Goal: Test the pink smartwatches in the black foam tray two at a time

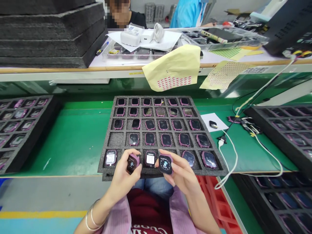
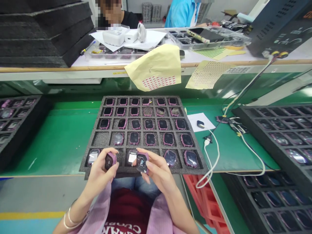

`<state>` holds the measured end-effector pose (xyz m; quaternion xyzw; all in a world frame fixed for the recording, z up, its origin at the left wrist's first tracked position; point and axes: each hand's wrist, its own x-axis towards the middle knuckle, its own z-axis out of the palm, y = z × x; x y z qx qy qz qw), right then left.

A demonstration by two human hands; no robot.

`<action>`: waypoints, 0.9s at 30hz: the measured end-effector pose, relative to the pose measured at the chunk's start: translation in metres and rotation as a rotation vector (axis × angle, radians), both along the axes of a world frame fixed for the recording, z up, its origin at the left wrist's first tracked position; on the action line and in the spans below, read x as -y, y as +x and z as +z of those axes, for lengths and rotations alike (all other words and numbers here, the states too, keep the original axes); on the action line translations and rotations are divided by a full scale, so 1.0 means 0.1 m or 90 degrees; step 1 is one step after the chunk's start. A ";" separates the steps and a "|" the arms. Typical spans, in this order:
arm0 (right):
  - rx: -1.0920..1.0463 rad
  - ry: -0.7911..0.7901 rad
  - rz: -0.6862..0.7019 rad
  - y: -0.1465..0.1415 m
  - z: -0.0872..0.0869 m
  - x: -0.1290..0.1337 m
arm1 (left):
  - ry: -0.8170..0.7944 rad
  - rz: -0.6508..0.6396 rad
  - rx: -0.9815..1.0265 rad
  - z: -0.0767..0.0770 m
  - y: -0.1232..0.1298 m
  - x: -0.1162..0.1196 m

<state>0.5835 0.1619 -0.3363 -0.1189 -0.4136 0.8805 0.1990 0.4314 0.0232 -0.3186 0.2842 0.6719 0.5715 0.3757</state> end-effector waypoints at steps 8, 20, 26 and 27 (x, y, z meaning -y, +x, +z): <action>0.034 0.025 -0.005 -0.01 0.04 0.00 | 0.080 -0.046 0.121 -0.05 -0.01 -0.04; 0.130 0.167 -0.058 0.04 0.09 0.06 | 0.151 -0.100 0.264 -0.07 -0.05 -0.03; 0.102 0.162 -0.065 0.02 0.04 0.07 | 0.135 -0.102 0.262 -0.05 -0.04 -0.04; 0.102 0.159 -0.067 0.02 0.05 0.07 | 0.132 -0.100 0.257 -0.05 -0.04 -0.05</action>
